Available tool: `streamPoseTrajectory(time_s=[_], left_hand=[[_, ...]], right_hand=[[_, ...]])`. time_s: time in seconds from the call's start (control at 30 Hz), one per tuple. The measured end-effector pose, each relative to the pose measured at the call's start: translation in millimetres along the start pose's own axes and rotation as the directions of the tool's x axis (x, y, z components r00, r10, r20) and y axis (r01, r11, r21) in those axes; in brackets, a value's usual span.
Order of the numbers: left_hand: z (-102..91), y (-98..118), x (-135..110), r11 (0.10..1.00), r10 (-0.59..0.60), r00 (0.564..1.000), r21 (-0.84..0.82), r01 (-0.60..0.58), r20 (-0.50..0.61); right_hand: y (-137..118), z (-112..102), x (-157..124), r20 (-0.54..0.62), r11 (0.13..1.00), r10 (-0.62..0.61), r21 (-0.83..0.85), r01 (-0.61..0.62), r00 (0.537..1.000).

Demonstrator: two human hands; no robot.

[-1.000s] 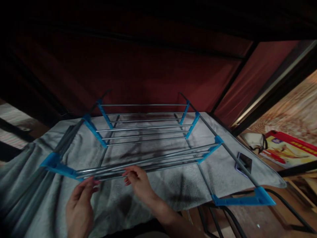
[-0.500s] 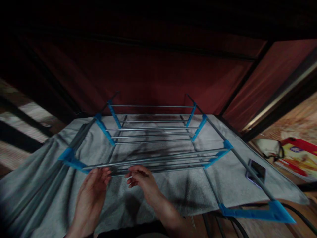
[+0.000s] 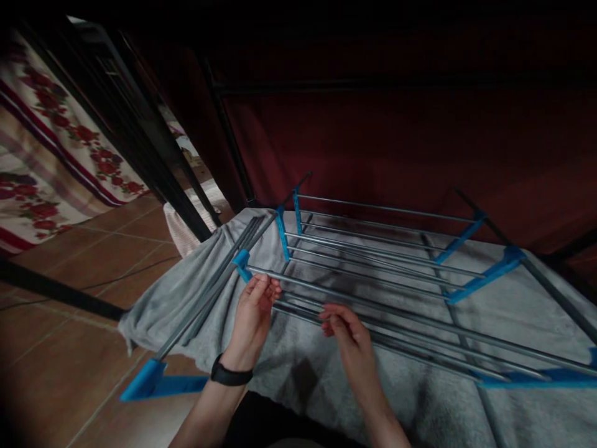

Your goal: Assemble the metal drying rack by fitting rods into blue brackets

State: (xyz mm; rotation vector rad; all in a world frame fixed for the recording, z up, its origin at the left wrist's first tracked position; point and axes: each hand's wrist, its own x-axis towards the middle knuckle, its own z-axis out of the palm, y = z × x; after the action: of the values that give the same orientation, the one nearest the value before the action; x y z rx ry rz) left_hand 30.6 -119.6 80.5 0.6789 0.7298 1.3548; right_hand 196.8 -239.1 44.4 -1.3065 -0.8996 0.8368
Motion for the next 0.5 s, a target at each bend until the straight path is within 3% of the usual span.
streamPoseTrajectory(time_s=[0.07,0.17,0.23,0.33,0.4,0.5], left_hand=[[0.7,3,1,1.000,0.000,1.000,-0.008,0.000,0.007],[1.7,7,2,1.000,0.016,1.000,-0.005,-0.016,0.002],[3.4,9,2,1.000,0.028,1.000,0.004,-0.028,-0.001],[6.4,7,0,1.000,0.006,1.000,-0.015,-0.005,0.021],[6.2,3,-1,1.000,-0.020,0.999,-0.009,0.020,0.026],[-1.4,-1,-3,0.998,-0.014,1.000,0.062,0.015,-0.018]], right_hand=[[-4,-5,2,-0.065,0.949,-0.218,-0.247,0.196,0.974],[-13,-13,6,0.003,0.642,-0.559,-0.631,0.436,0.829],[-20,-16,9,0.111,0.436,-0.661,-0.748,0.500,0.742],[-24,-20,13,0.176,0.276,-0.727,-0.810,0.517,0.664],[-22,-25,16,0.189,0.233,-0.729,-0.836,0.497,0.658],[-15,-44,20,0.194,0.241,-0.683,-0.851,0.467,0.704]])
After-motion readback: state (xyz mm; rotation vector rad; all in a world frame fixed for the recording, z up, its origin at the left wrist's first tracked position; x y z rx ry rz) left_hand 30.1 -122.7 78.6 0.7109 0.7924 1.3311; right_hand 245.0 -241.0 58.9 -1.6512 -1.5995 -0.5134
